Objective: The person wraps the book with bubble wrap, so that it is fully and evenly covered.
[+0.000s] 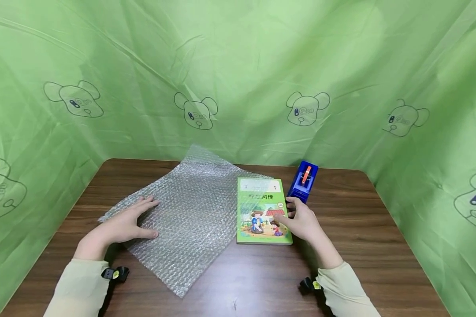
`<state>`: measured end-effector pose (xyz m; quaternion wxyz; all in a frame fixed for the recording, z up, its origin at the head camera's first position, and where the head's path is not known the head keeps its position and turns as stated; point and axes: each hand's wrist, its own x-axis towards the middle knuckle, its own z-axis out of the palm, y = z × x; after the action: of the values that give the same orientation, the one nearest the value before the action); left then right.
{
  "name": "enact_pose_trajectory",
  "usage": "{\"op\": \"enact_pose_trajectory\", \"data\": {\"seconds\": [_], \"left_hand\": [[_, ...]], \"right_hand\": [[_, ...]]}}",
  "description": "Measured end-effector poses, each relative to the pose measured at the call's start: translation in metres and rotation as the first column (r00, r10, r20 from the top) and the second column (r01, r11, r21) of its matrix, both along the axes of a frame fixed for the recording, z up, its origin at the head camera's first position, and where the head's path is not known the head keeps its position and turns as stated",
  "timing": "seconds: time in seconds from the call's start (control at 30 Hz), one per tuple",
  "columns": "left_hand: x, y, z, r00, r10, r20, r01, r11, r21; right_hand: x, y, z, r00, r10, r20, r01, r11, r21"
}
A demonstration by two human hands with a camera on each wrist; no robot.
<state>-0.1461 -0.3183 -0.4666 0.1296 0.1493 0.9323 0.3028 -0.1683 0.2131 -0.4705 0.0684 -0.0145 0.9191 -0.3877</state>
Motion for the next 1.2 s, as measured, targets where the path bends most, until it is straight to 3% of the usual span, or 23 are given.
{"op": "enact_pose_trajectory", "data": {"seconds": [0.6,1.2], "left_hand": [[0.0,0.001,0.002,1.0,0.002,0.026,-0.003,0.999,0.034],[-0.001,0.001,0.0,1.0,-0.003,0.022,0.002,0.999,0.045]], "right_hand": [[0.004,-0.02,-0.005,0.998,-0.066,-0.02,0.067,0.994,0.086],[0.005,-0.021,-0.004,0.986,-0.149,0.08,0.145,0.988,0.049]]}}
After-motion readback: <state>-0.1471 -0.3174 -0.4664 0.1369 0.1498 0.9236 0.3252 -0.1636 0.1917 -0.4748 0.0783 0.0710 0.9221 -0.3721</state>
